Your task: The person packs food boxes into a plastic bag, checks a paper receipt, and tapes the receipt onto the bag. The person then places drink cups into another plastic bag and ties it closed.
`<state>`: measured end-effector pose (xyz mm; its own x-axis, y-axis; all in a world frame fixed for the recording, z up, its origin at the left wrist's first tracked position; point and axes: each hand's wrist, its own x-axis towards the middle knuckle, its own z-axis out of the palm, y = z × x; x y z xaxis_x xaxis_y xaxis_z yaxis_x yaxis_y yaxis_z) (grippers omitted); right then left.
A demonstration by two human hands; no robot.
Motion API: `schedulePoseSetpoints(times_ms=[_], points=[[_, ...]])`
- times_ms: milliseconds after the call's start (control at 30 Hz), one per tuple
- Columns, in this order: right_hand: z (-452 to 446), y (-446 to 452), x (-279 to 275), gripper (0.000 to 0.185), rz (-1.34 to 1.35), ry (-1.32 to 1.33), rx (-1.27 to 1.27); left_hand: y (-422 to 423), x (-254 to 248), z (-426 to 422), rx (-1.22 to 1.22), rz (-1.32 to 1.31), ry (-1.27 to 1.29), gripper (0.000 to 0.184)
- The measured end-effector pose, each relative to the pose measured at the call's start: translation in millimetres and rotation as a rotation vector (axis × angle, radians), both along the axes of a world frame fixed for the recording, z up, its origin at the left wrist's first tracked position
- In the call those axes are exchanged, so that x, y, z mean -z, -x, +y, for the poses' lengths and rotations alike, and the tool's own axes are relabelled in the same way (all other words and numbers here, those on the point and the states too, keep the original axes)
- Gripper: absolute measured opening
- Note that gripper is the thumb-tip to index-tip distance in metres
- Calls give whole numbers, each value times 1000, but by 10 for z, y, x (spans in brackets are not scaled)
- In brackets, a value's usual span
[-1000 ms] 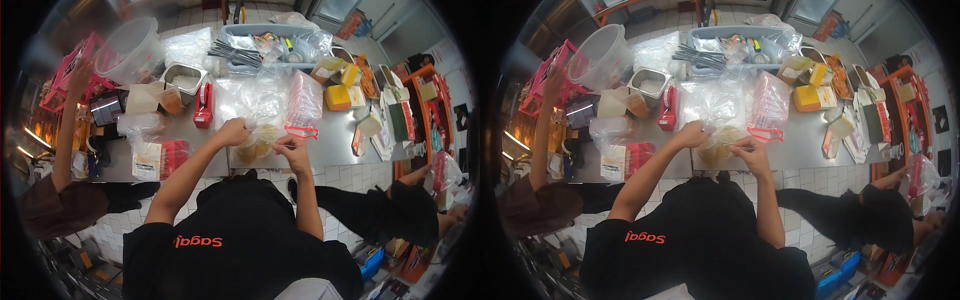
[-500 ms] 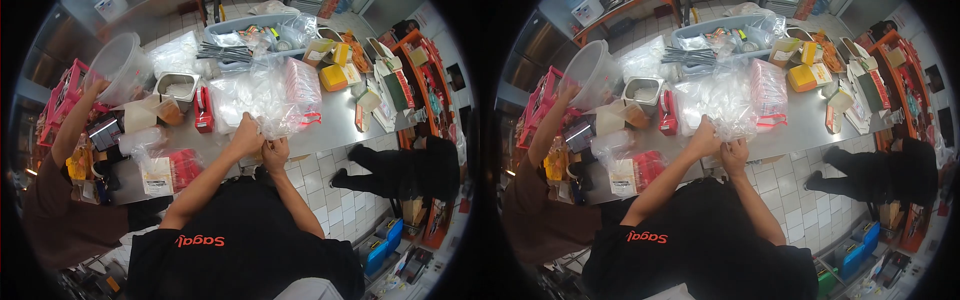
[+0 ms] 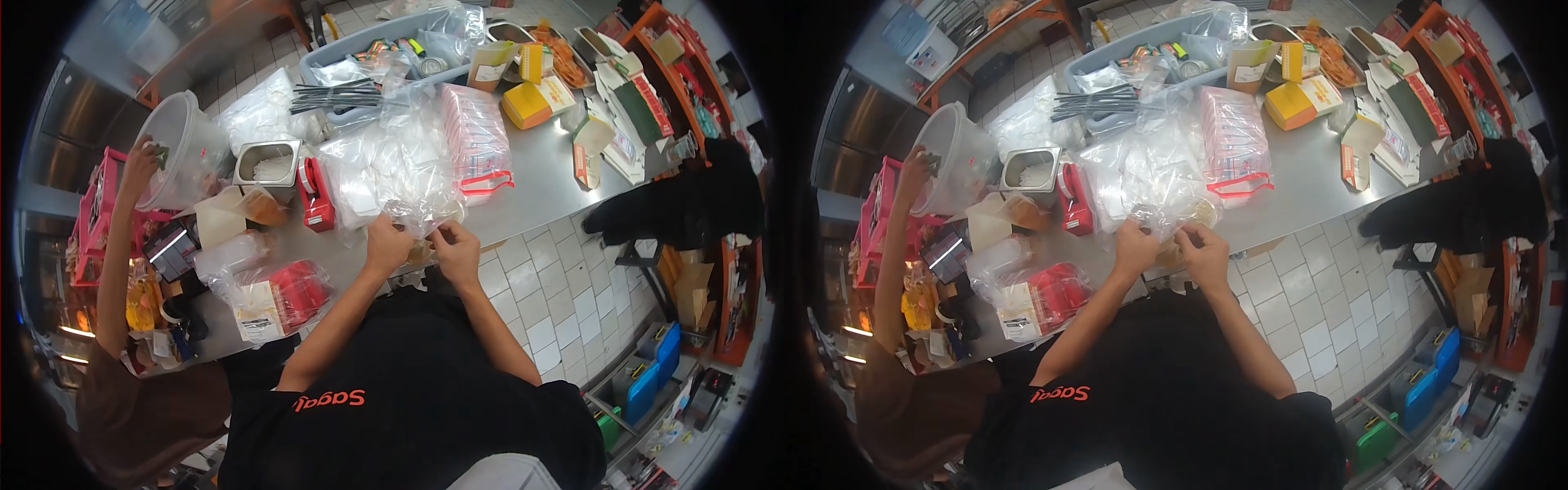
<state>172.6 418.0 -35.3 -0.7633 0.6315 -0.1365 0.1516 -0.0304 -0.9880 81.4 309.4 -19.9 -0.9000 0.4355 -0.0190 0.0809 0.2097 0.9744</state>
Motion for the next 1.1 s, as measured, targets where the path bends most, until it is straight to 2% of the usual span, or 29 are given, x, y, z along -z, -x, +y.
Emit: schedulePoseSetpoints(times_ms=[33, 100, 233, 300, 400, 1033, 1100], points=[[5, 16, -16, 12, 0, 11, 12, -1, 20, 10, 12, 0, 11, 23], [6, 70, -87, 17, 110, 263, 104, 20, 74, 42, -8, -58, -31, 23], [56, 109, -176, 15, 89, 304, 133, 81, 140, 62, 27, -154, -108, 23], [56, 92, -164, 16, -19, 211, 4, 116, 195, 50, 31, -266, -212, 20], [27, 43, 65, 22, -42, 99, -110, 129, 193, 65, -6, -279, -201, 20], [123, 113, -47, 22, -97, 211, -176, 133, 96, 14, 44, -286, -74, 25], [123, 129, -33, 17, -70, 226, -181, 141, 100, 12, 48, -264, -42, 26]])
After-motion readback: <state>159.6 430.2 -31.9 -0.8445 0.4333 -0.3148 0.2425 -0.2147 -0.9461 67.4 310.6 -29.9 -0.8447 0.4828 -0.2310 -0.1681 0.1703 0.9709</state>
